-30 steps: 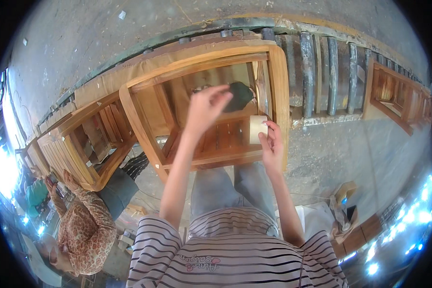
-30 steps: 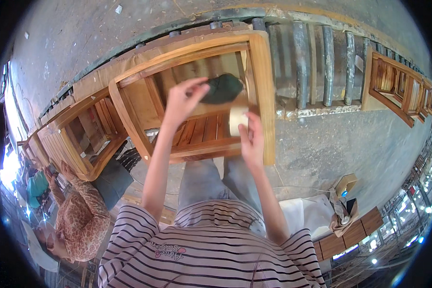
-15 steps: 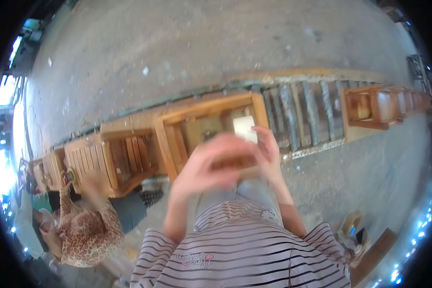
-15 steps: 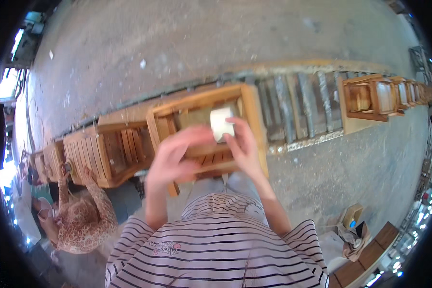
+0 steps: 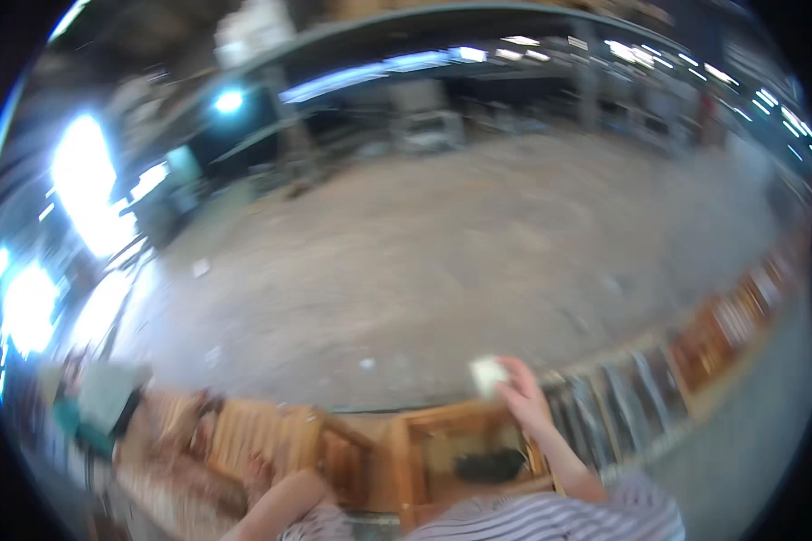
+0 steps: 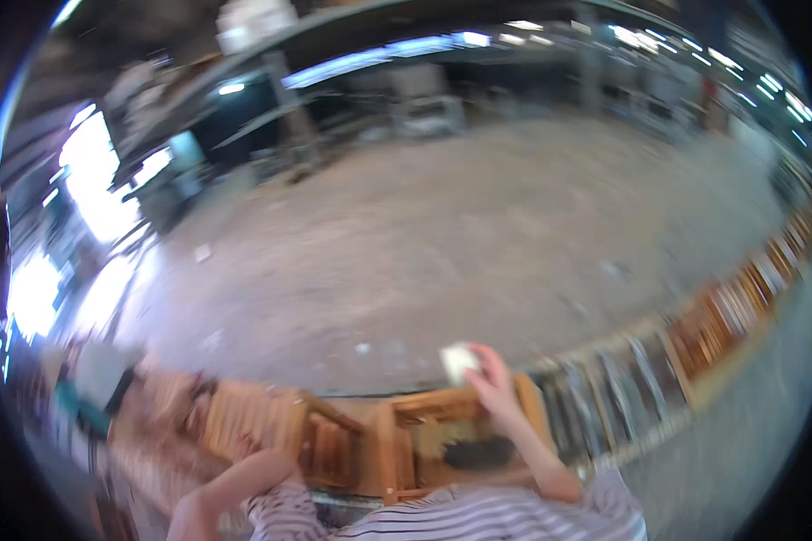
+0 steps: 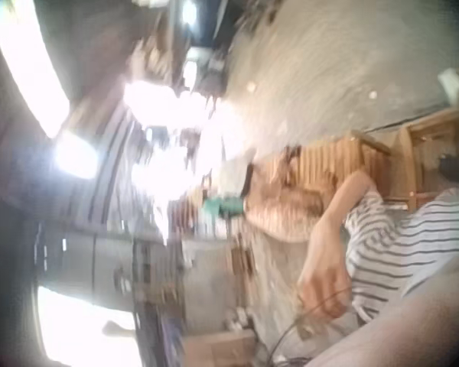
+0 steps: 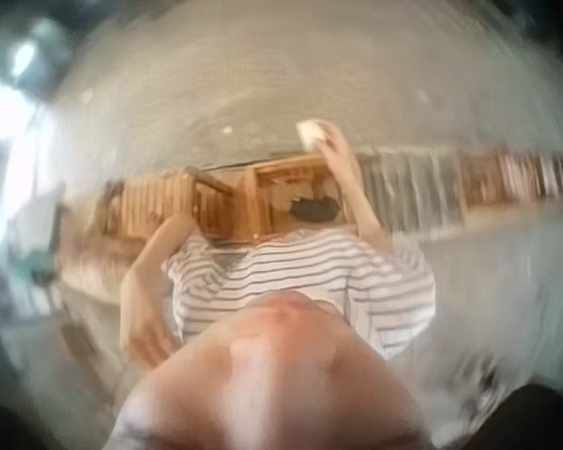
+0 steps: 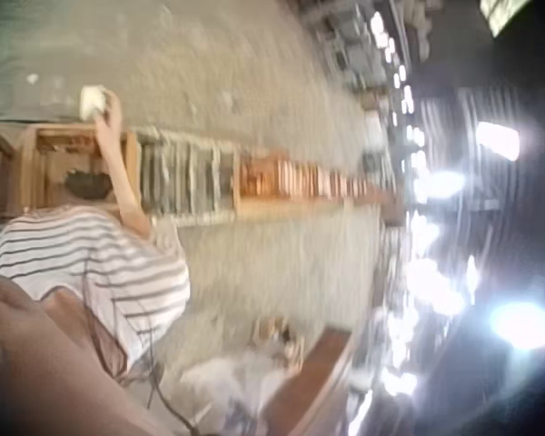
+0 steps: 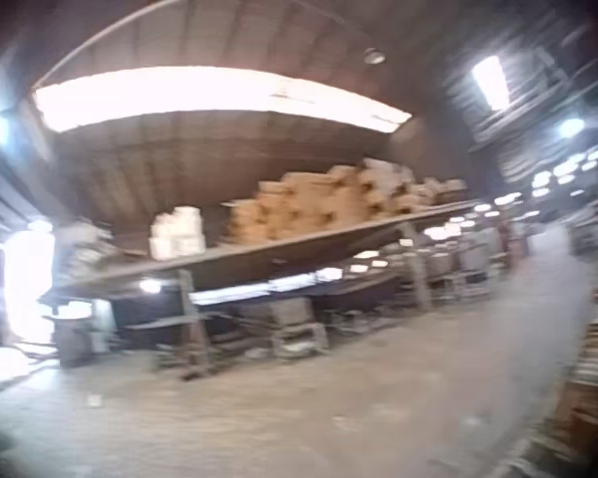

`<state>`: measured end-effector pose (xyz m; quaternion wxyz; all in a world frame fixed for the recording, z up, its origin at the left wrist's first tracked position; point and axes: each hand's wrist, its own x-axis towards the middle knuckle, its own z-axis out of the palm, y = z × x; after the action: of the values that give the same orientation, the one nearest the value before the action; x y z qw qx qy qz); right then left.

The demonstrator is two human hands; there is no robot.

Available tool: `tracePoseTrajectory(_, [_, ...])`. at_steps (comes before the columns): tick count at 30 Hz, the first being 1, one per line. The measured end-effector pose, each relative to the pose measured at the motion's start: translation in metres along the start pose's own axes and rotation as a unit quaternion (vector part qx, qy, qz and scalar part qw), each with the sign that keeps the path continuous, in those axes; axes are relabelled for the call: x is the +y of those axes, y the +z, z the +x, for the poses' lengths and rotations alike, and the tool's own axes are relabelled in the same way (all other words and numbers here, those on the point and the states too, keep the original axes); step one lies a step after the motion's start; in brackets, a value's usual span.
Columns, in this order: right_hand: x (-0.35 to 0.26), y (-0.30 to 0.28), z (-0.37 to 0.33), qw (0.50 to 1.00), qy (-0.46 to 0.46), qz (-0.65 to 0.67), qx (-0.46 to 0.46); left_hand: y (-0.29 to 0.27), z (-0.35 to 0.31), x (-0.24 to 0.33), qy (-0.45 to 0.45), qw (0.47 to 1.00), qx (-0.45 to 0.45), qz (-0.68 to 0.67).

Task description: Apply adhesive tape to the edges of wooden furniture pieces on an assembly line.

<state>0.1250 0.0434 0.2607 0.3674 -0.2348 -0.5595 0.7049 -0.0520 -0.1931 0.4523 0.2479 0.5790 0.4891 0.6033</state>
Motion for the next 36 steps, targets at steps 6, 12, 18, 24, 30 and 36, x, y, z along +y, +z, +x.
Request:
tracePoseTrajectory(6, [-0.002, -0.009, -0.012, 0.997, -0.075, 0.002, -0.034, -0.004, -0.033, 0.040, 0.055, 0.994, 0.068, 0.073])
tracePoseTrajectory(12, [-0.014, -0.032, -0.022, 0.997, -0.076, -0.010, 0.027, -0.009, -0.003, 0.057, 0.092, 0.978, 0.122, 0.144])
tracePoseTrajectory(18, [-0.006, -0.045, -0.026, 0.996, -0.075, -0.006, 0.051, -0.011, 0.029, 0.060, 0.128, 0.969, 0.125, 0.173])
tracePoseTrajectory(24, [0.033, -0.054, -0.012, 0.991, -0.129, 0.002, 0.036, -0.013, 0.049, 0.082, 0.166, 0.961, 0.132, 0.179])
tracePoseTrajectory(30, [0.050, -0.057, -0.004, 0.992, -0.107, -0.062, -0.011, -0.011, 0.051, 0.112, 0.219, 0.950, 0.140, 0.170])
tracePoseTrajectory(36, [0.025, -0.037, -0.023, 0.997, -0.064, -0.042, 0.014, -0.013, 0.069, 0.117, 0.225, 0.950, 0.132, 0.170])
